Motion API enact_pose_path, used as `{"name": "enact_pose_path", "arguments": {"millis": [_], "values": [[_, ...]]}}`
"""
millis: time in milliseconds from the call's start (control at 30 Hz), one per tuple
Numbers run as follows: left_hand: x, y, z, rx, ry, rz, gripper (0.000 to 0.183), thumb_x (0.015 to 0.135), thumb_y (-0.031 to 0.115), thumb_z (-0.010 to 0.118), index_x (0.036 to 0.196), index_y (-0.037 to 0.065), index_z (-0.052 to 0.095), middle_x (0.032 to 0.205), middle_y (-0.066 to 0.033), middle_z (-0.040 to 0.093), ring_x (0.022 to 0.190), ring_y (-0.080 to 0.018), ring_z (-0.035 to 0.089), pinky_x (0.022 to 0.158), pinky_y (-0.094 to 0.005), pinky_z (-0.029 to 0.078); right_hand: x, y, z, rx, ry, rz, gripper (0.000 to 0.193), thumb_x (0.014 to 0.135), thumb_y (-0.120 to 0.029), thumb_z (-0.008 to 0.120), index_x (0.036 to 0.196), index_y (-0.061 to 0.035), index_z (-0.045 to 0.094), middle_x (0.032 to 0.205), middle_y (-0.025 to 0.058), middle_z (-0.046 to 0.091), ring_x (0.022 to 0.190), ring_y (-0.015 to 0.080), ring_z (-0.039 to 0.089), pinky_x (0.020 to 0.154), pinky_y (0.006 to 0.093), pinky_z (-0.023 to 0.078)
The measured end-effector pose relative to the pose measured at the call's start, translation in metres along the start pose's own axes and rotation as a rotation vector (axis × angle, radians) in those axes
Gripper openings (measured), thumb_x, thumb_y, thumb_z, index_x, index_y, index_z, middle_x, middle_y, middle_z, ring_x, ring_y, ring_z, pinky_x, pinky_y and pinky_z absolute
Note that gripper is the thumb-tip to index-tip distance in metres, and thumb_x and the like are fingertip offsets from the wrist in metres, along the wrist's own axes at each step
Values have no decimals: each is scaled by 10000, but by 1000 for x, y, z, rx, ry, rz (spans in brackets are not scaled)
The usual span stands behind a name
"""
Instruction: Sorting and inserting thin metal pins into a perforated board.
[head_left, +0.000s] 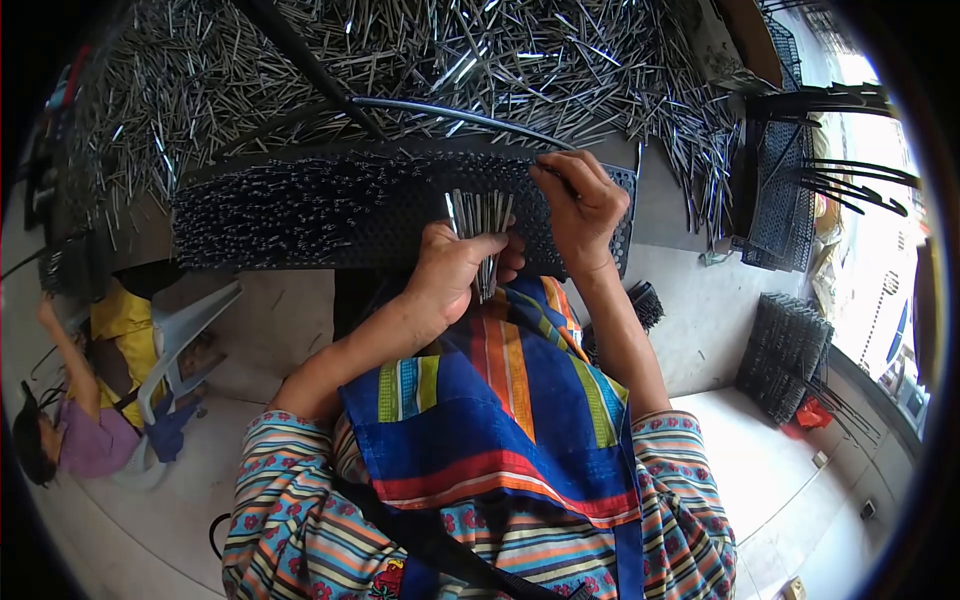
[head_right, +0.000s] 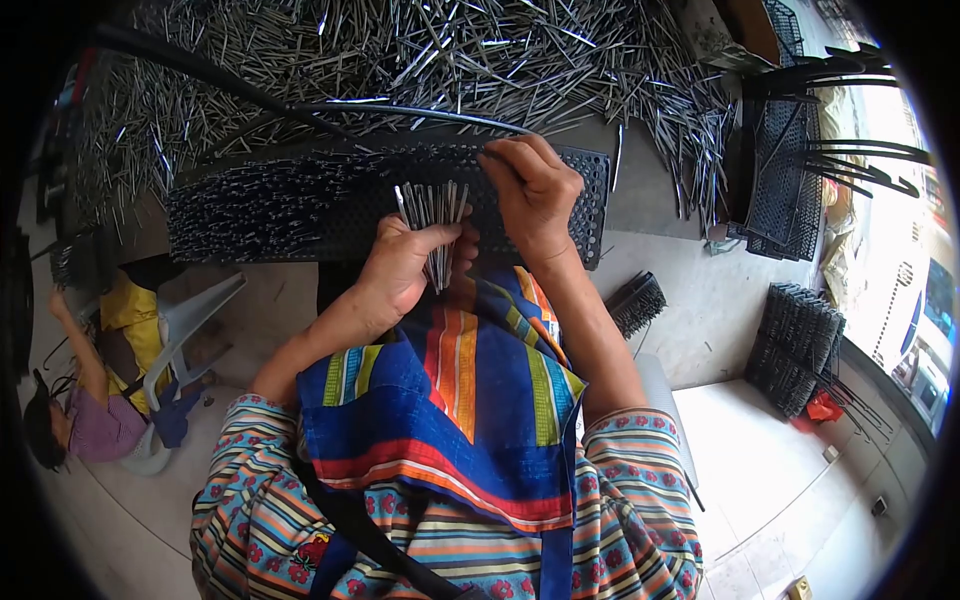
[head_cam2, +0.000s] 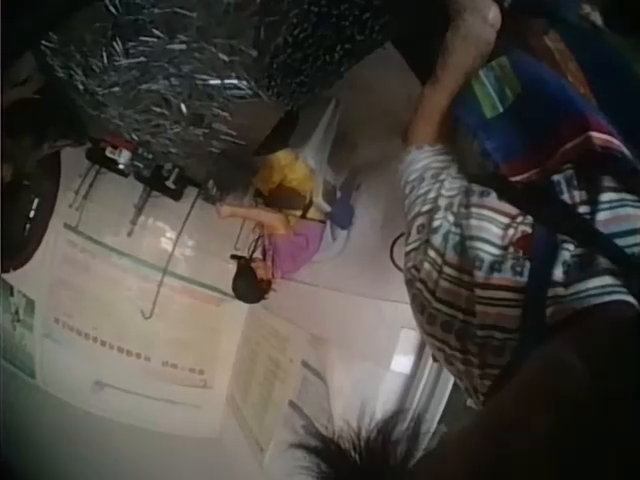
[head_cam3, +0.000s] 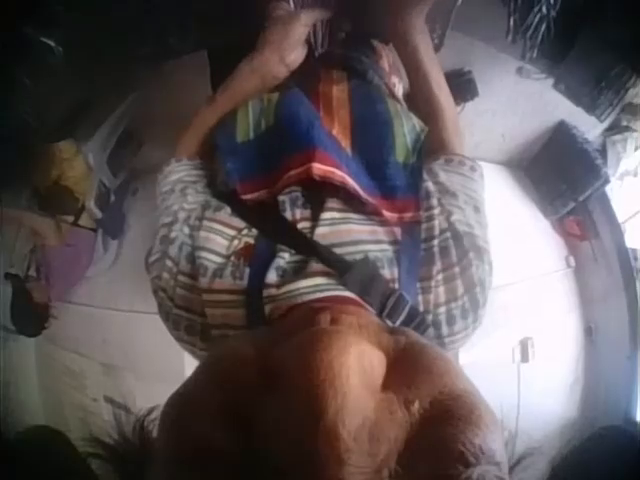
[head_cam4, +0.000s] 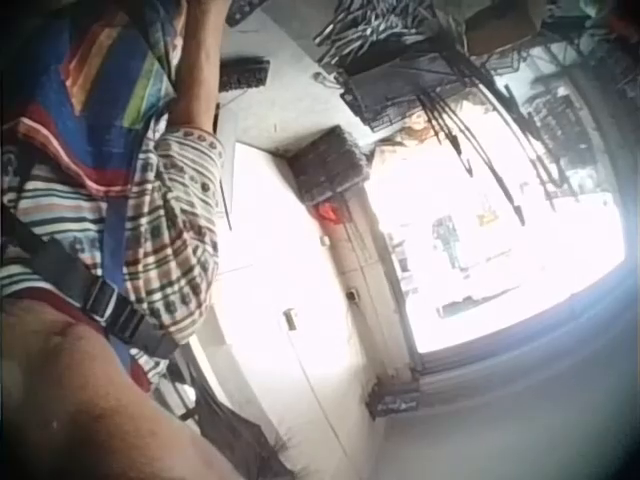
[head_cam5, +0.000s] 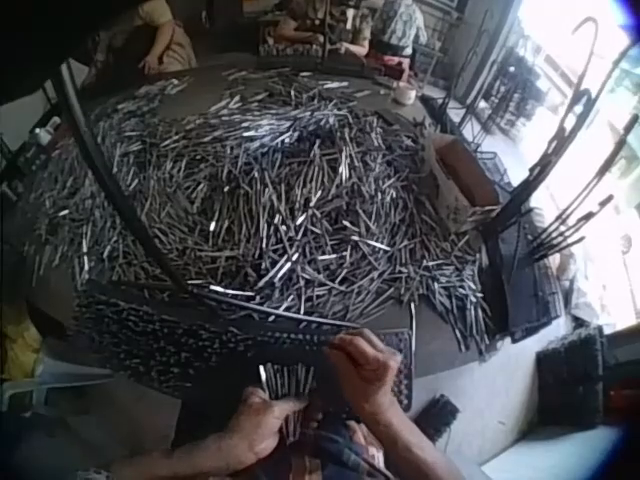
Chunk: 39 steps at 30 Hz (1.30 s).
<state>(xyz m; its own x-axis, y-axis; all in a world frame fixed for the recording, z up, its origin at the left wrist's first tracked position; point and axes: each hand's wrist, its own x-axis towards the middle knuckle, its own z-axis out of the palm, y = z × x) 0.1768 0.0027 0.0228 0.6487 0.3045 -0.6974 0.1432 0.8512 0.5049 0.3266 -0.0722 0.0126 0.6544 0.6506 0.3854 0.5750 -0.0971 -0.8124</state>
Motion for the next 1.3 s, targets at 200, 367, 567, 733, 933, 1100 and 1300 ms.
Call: {"name": "enact_pose_path", "arguments": {"millis": [200,367,567,733,933,1100,1300], "values": [[3,3,1,10,-6,13,60,826,-29,613,852,-52,662,788,-147,694,635,-224,680,531,-306,539,11,-9,3,-162,-62,90,147,736,18,727,878,-7,705,727,74,633,589,131,589,538,238,440],[3,4,-1,4,-53,-8,125,836,-12,618,953,-23,662,832,-151,701,687,-239,692,580,-324,561,3,-6,-4,-181,-22,86,152,745,-7,732,893,-4,701,719,66,637,596,104,581,535,238,440],[5,0,1,7,-125,-3,185,849,-14,612,1030,-4,649,868,-148,698,711,-250,699,633,-351,592,-10,-18,-15,239,-363,764,117,755,-45,730,821,33,673,662,26,625,604,69,563,534,238,444],[4,-1,3,-49,-60,-11,172,870,8,611,1038,3,647,886,-143,695,713,-249,698,636,-353,596,-13,-11,-20,517,-218,944,74,812,-66,708,799,-1,676,628,-11,584,473,38,461,423,198,322],[2,-3,13,-42,-68,48,104,857,11,640,959,11,664,808,-96,693,646,-193,684,539,-284,556,-3,-17,-19,439,-309,939,70,817,-61,703,792,-3,673,605,-12,572,438,33,425,396,197,291],[4,-5,13,23,-115,78,95,864,11,632,952,16,667,804,-85,693,645,-186,681,539,-276,553,-14,-9,-19,434,-369,890,50,812,-48,700,799,-5,678,614,-7,581,422,33,419,388,194,285],[3,-2,14,-18,12,20,97,878,10,610,957,16,668,814,-92,695,652,-174,681,544,-272,557,-8,-14,-28,434,-198,863,37,807,-20,693,810,13,675,626,5,596,429,34,441,389,191,299]]}}
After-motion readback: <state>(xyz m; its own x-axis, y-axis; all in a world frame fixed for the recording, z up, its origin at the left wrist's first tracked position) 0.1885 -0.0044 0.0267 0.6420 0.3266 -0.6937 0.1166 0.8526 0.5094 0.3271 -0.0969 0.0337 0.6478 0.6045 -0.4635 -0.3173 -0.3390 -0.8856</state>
